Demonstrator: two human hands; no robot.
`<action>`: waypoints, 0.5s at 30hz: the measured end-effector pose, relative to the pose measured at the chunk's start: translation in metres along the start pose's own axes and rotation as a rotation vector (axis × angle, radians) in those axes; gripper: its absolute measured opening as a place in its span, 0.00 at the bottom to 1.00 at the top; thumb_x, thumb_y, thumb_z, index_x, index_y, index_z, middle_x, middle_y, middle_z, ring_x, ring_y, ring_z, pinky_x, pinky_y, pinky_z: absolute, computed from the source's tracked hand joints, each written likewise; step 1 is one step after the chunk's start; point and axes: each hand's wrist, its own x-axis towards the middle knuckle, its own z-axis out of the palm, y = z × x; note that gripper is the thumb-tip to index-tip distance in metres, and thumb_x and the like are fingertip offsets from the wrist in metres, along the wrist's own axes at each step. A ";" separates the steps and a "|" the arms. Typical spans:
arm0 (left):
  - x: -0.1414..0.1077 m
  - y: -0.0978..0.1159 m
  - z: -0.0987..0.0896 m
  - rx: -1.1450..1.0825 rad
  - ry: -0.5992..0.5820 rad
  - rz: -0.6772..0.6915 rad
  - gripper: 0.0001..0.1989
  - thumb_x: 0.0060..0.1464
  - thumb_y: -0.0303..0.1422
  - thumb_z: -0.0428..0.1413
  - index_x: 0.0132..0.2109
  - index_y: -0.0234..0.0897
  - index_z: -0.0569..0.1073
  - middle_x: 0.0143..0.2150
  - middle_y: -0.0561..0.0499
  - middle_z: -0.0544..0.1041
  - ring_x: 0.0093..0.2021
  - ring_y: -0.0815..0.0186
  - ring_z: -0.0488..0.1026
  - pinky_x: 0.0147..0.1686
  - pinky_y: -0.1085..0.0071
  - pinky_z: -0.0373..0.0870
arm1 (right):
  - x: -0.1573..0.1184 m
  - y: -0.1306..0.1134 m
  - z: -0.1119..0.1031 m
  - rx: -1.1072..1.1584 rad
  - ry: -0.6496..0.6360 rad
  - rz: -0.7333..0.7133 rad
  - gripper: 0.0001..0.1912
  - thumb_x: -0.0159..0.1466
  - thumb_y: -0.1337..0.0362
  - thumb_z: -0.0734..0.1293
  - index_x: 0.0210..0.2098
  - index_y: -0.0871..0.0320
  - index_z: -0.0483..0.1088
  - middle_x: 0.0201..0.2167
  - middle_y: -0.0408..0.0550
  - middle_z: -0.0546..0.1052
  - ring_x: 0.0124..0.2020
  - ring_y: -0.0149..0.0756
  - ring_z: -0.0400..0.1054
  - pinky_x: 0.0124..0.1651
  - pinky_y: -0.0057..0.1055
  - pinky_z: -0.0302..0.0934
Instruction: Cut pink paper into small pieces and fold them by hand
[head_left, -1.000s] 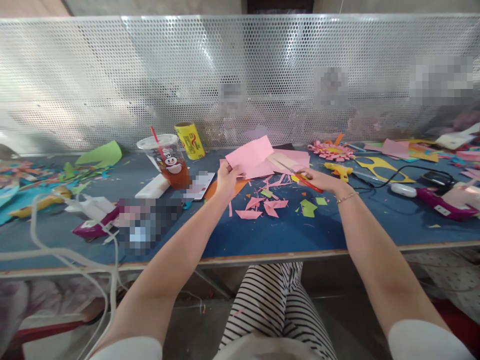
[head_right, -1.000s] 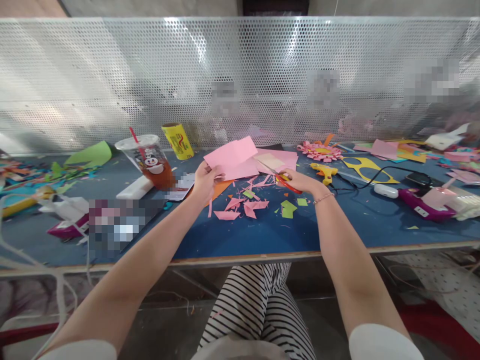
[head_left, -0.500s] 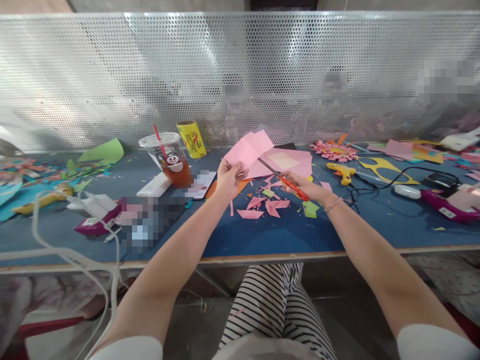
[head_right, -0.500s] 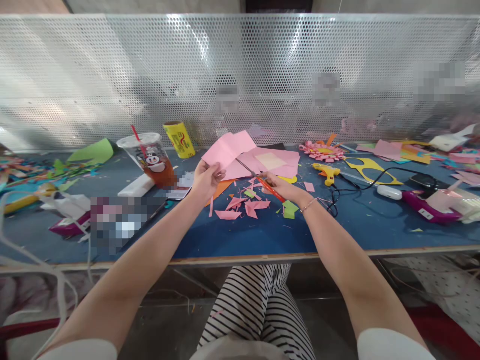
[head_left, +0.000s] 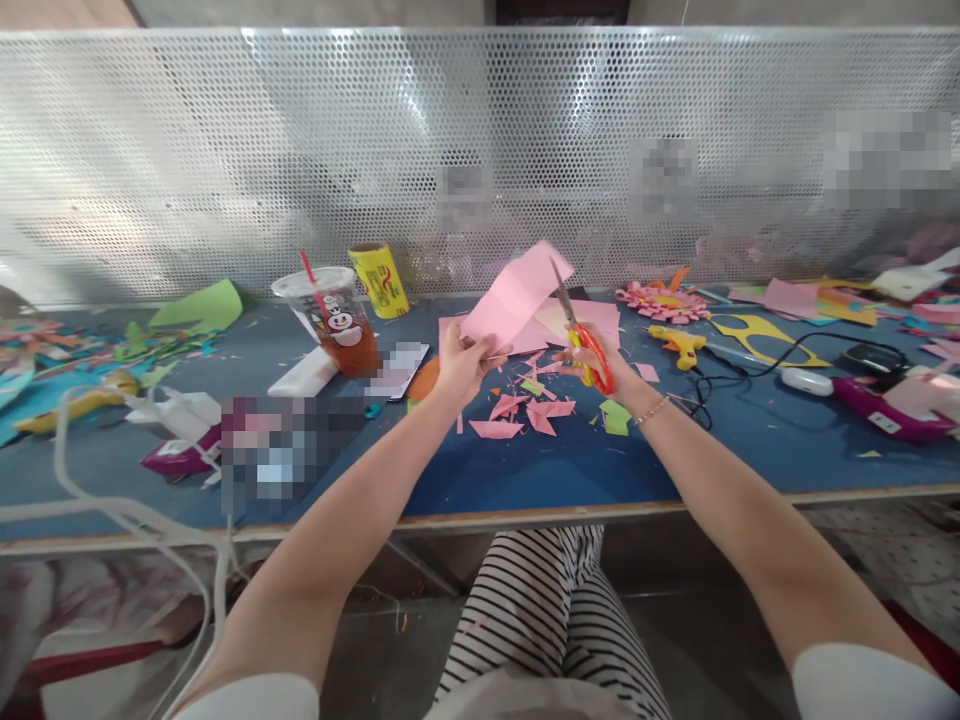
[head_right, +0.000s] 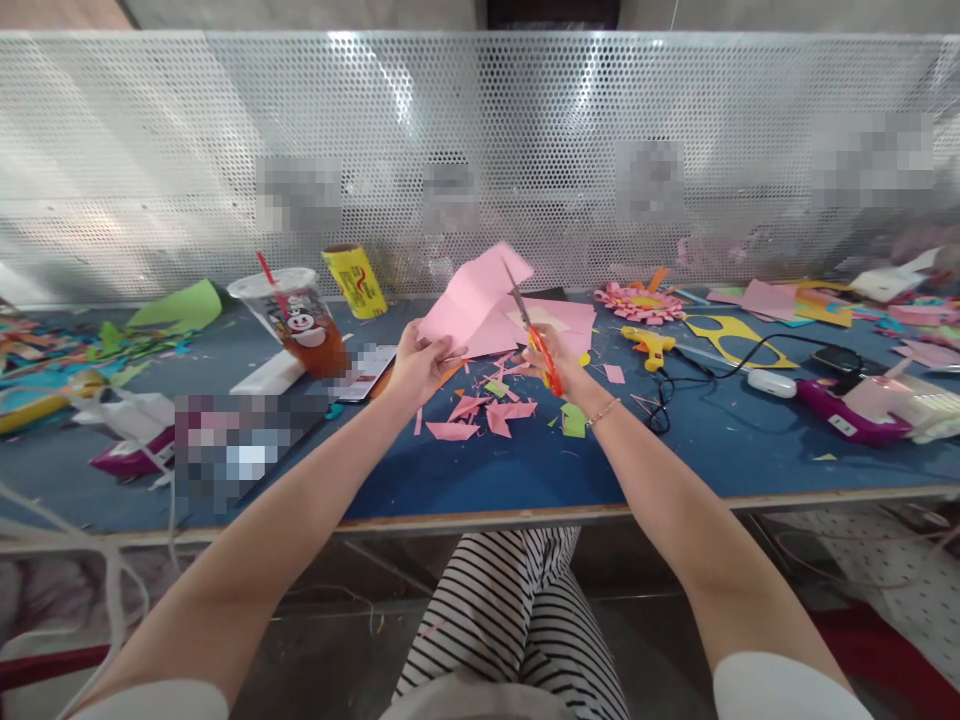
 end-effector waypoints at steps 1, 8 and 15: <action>-0.002 -0.001 0.002 0.005 -0.037 -0.012 0.23 0.39 0.31 0.60 0.42 0.43 0.57 0.35 0.56 0.69 0.27 0.68 0.75 0.24 0.75 0.72 | 0.002 0.000 0.004 0.031 0.058 -0.028 0.26 0.48 0.58 0.70 0.43 0.48 0.56 0.33 0.38 0.63 0.36 0.33 0.70 0.44 0.42 0.67; -0.018 -0.005 0.017 0.126 -0.208 -0.079 0.25 0.40 0.32 0.60 0.43 0.42 0.55 0.29 0.58 0.69 0.26 0.65 0.76 0.22 0.73 0.72 | 0.007 0.000 0.017 -0.052 0.322 -0.208 0.29 0.49 0.57 0.69 0.44 0.46 0.50 0.36 0.40 0.60 0.38 0.34 0.68 0.41 0.39 0.68; -0.026 -0.008 0.026 0.254 -0.294 -0.108 0.27 0.36 0.30 0.63 0.43 0.38 0.58 0.27 0.55 0.73 0.28 0.67 0.74 0.29 0.71 0.72 | 0.005 0.001 0.019 -0.314 0.366 -0.218 0.26 0.53 0.55 0.65 0.47 0.49 0.49 0.32 0.43 0.61 0.30 0.32 0.62 0.34 0.36 0.65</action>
